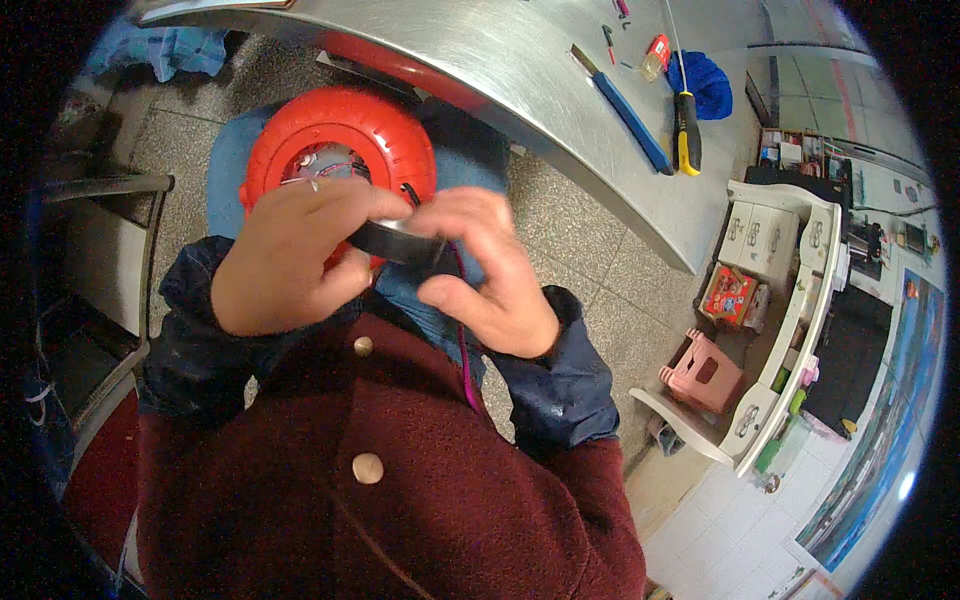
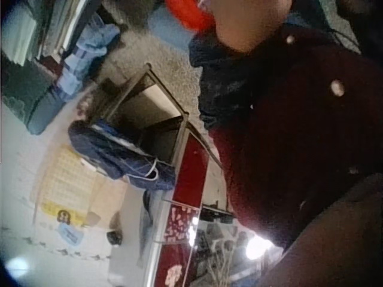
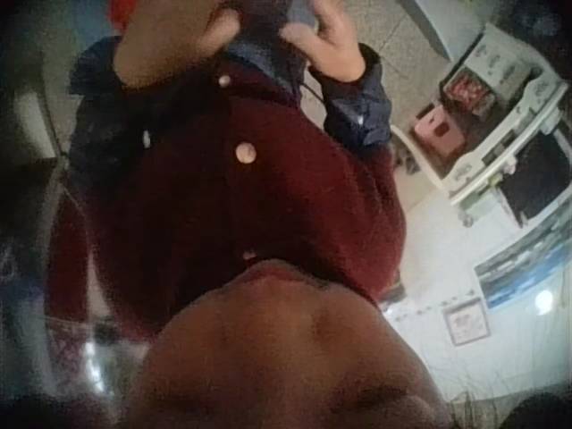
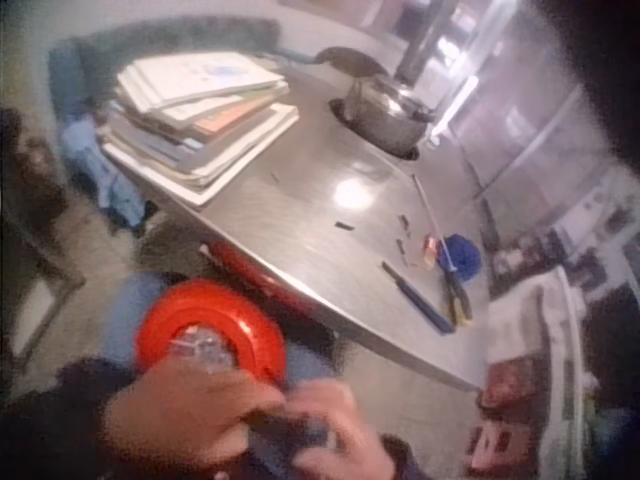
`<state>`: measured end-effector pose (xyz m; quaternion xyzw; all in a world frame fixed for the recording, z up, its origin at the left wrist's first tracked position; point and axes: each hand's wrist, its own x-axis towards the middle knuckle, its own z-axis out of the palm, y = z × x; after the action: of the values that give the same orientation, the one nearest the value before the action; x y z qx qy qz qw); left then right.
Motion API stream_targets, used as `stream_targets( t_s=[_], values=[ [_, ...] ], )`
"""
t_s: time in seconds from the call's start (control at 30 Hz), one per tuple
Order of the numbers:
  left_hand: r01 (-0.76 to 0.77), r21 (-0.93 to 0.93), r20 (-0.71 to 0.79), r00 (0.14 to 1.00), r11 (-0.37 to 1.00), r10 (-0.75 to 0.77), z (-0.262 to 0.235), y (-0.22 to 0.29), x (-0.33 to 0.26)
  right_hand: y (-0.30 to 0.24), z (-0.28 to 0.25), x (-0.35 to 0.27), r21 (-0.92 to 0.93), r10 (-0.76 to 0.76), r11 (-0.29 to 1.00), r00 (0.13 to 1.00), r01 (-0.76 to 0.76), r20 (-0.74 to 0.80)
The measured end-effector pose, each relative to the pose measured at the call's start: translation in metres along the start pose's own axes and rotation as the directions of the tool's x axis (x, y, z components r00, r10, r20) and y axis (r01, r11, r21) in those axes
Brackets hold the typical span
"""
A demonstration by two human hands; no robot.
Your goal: The person works on a red circular electrical fixture, using a screwdriver to adjust internal components and a utility knife to strip wires. They then wrap the exposed wire ends with black electrical tape.
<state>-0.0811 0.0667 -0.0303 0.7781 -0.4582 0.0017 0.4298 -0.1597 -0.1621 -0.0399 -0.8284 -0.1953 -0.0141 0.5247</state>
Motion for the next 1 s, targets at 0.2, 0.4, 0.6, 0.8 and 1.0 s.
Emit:
stream_targets(
  t_s=[0.2,0.4,0.6,0.8,1.0],
  values=[
    [0.092,-0.351,-0.213,0.961,0.932,-0.176,0.005,0.008,0.001,0.010,0.021,-0.012,0.174,0.021,0.985,0.981,0.013,-0.194],
    [0.005,-0.144,-0.388,0.920,0.990,-0.061,0.021,0.018,-0.004,0.008,0.033,-0.009,-0.130,-0.139,0.986,0.949,0.105,-0.282],
    [0.006,-0.148,-0.461,0.884,0.989,-0.075,0.029,0.021,-0.010,0.002,0.040,-0.004,-0.324,-0.241,0.936,0.922,0.138,-0.304],
    [0.009,-0.220,-0.485,0.867,0.975,-0.118,0.032,0.024,-0.010,-0.001,0.041,-0.004,-0.383,-0.281,0.910,0.916,0.160,-0.287],
    [0.040,-0.250,-0.405,0.903,0.968,-0.142,0.031,0.021,-0.007,0.000,0.039,-0.004,-0.369,-0.269,0.915,0.928,0.163,-0.256]
  ],
)
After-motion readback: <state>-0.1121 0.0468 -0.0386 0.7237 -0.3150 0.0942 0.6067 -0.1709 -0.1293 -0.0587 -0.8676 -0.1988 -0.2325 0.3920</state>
